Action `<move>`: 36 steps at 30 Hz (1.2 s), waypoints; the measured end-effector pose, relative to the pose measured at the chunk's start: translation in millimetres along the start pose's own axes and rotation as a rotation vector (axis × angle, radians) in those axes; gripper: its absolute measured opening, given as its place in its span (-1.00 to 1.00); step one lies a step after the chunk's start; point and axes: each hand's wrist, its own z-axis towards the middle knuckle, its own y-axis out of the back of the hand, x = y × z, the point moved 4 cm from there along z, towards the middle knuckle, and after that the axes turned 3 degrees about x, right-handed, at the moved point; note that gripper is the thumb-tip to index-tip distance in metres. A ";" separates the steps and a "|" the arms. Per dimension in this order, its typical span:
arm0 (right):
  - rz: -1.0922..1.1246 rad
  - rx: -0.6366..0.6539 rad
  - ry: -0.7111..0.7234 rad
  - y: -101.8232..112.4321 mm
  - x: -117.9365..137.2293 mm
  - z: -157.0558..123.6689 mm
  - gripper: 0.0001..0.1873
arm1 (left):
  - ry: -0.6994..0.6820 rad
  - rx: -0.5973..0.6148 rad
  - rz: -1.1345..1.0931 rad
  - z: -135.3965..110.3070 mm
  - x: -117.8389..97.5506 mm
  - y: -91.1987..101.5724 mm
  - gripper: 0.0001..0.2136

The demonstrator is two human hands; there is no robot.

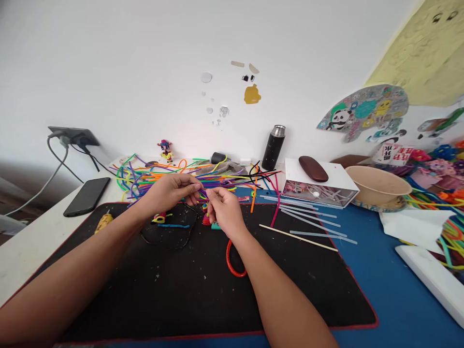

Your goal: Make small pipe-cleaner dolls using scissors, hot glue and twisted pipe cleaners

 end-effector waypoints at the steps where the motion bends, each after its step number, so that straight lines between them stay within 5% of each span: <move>1: -0.005 0.003 0.005 0.1 -0.6 0.2 -0.59 | 0.005 -0.006 -0.014 0.5 0.4 0.8 -0.68; 10: -0.235 -0.028 0.146 -0.9 3.1 -5.3 -0.69 | 0.082 -0.019 -0.263 2.6 2.9 -0.5 -0.68; 22: -0.189 -0.040 0.151 10.9 15.2 -1.4 -0.65 | 0.014 0.128 -0.480 3.5 -1.4 -8.9 -0.63; 36: -0.195 0.030 0.096 -1.2 13.1 -6.9 -0.57 | 0.058 0.035 -0.588 9.3 10.4 -5.8 -0.64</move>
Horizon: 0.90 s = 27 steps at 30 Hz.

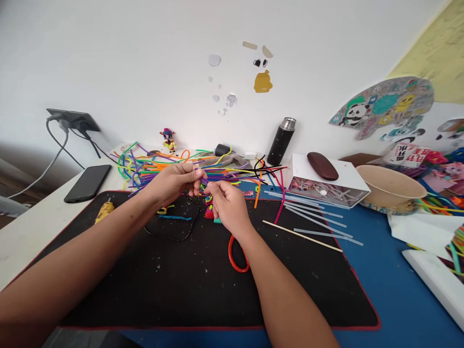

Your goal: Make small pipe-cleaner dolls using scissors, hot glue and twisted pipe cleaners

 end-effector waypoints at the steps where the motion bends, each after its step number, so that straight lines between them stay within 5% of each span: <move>1: -0.003 0.002 0.002 -0.1 0.0 0.0 -0.57 | 0.004 0.008 -0.017 -0.2 0.2 0.1 -0.64; 7: -0.040 -0.025 0.012 2.3 2.2 0.3 -0.56 | 0.047 0.080 -0.165 -0.9 6.8 -2.2 -0.65; 27: -0.052 0.067 -0.030 -4.8 -1.6 -0.9 -0.69 | 0.042 0.010 0.149 -2.1 -2.7 9.7 -0.67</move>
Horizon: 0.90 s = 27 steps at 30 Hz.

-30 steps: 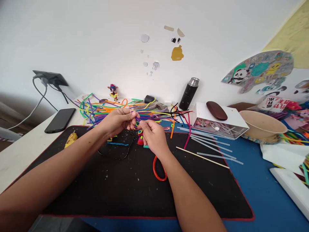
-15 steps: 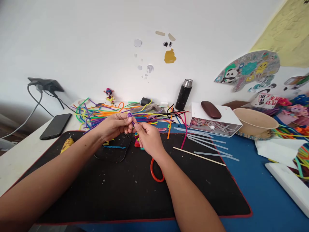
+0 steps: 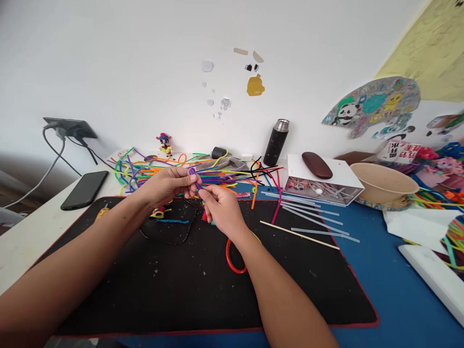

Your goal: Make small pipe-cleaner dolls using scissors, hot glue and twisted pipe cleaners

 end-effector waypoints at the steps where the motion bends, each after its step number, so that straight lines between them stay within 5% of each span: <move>1: -0.037 -0.007 0.006 0.2 0.1 -0.4 -0.69 | 0.004 0.008 0.037 0.0 -1.0 1.0 -0.66; 9: -0.324 0.023 0.061 -1.7 -0.3 -2.9 -0.68 | -0.014 0.085 0.520 -10.7 -24.4 2.3 -0.69; 16: -0.581 0.094 0.214 -9.5 -2.4 -3.2 -0.74 | 0.127 0.127 0.823 -23.3 -22.5 -0.8 -0.74; 27: -0.547 0.103 0.277 -15.0 11.5 -11.2 -0.68 | 0.325 0.446 0.523 -27.3 -18.2 5.5 -0.72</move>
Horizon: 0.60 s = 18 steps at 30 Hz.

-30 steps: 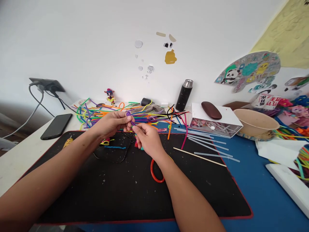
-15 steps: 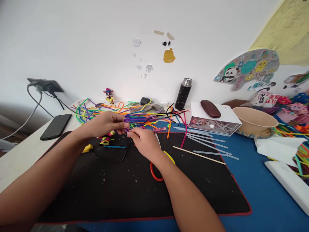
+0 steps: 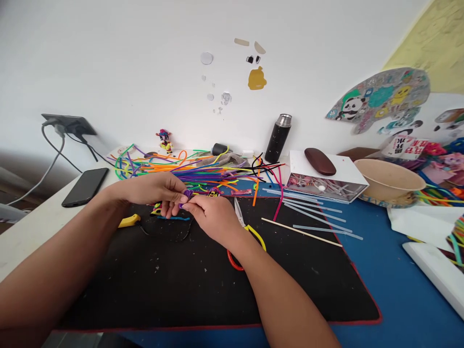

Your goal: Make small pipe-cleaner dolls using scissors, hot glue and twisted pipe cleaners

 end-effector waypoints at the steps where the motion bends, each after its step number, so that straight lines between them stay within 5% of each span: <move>1: 0.015 -0.011 -0.007 1.3 0.8 -0.1 -0.66 | -0.008 0.012 -0.019 -0.5 -1.1 0.1 -0.70; 9: 0.326 -0.102 -0.173 9.4 -3.9 -0.6 -0.57 | -0.077 0.043 -0.231 3.0 -5.6 -7.6 -0.59; 18: 0.682 -0.074 -0.192 7.7 -5.8 2.4 -0.59 | -0.075 0.069 -0.500 18.3 4.3 -20.5 -0.52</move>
